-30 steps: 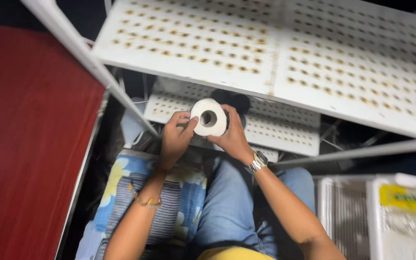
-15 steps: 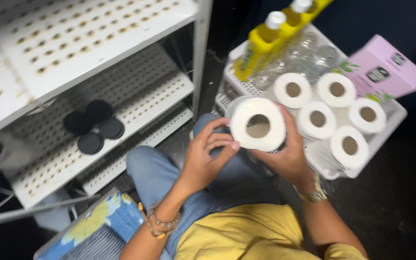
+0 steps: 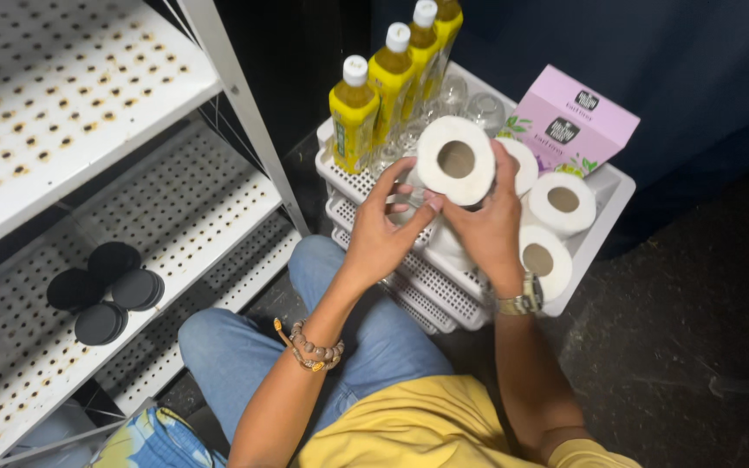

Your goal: The person sits on the floor and organizes supplies by moving yellow bottles, clear glasses, a tea box, and toilet paper rolls from a white metal shelf into a white plastic basket.

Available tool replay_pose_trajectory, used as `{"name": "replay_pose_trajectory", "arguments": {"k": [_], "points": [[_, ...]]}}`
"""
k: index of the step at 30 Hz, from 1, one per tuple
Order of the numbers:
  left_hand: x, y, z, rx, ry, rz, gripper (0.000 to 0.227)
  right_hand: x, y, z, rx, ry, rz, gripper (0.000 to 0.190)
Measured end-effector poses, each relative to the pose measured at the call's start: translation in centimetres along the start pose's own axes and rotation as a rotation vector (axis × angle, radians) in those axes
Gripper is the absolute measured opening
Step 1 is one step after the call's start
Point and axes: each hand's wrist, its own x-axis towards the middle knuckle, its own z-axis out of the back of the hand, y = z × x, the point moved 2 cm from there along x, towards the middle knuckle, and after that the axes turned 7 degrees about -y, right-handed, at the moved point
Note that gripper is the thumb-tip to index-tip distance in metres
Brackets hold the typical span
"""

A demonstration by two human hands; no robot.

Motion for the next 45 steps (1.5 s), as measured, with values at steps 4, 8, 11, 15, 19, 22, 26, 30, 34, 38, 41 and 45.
{"name": "replay_pose_trajectory", "arguments": {"k": [4, 8, 11, 15, 19, 22, 26, 30, 34, 38, 41, 45], "points": [[1.6, 1.2, -0.1, 0.052, -0.048, 0.041, 0.063, 1.4, -0.1, -1.1, -0.075, 0.066, -0.124, 0.098], [1.7, 1.6, -0.4, 0.088, -0.068, 0.097, 0.069, 1.2, -0.3, -1.6, -0.090, 0.105, -0.174, 0.101], [1.6, 3.7, -0.5, 0.128, -0.090, 0.050, 0.068, 0.8, 0.3, -1.5, -0.094, 0.134, -0.175, 0.100], [-0.1, 4.6, 0.7, 0.125, -0.111, 0.016, 0.065, -0.5, 1.3, -0.8, -0.070, 0.142, -0.176, 0.104], [-2.7, 4.8, 5.5, 0.202, -0.249, -0.107, 0.043, -4.0, 0.1, -0.1, -0.076, -0.200, 0.391, 0.051], [-5.0, 7.0, 11.5, 0.364, -0.372, -0.109, 0.027, -6.3, 0.4, -1.5, 0.008, -0.085, 0.362, 0.024], [-9.4, 9.2, 21.0, 0.581, -0.585, 0.029, 0.018, -9.0, 1.4, -7.7, 0.176, 0.178, 0.265, 0.025], [-15.2, 14.0, 32.4, 0.583, -0.790, 0.189, 0.019, -13.3, 0.1, -15.2, 0.261, 0.419, 0.263, 0.049], [-20.3, 14.4, 40.4, 0.606, -0.988, 0.234, 0.018, -17.1, 1.7, -22.2, 0.241, 0.824, 0.190, 0.048], [-24.1, 13.9, 45.5, 0.679, -1.178, 0.274, 0.019, -21.7, 2.5, -30.1, 0.205, 1.079, -0.021, 0.053], [-25.4, 12.8, 48.1, 0.676, -1.265, 0.328, 0.025, -24.7, 1.7, -35.0, 0.168, 1.176, -0.092, 0.053], [-25.7, 13.2, 50.4, 0.575, -1.362, 0.324, 0.031, -27.6, 3.2, -39.9, 0.198, 1.288, -0.059, 0.053]]}}
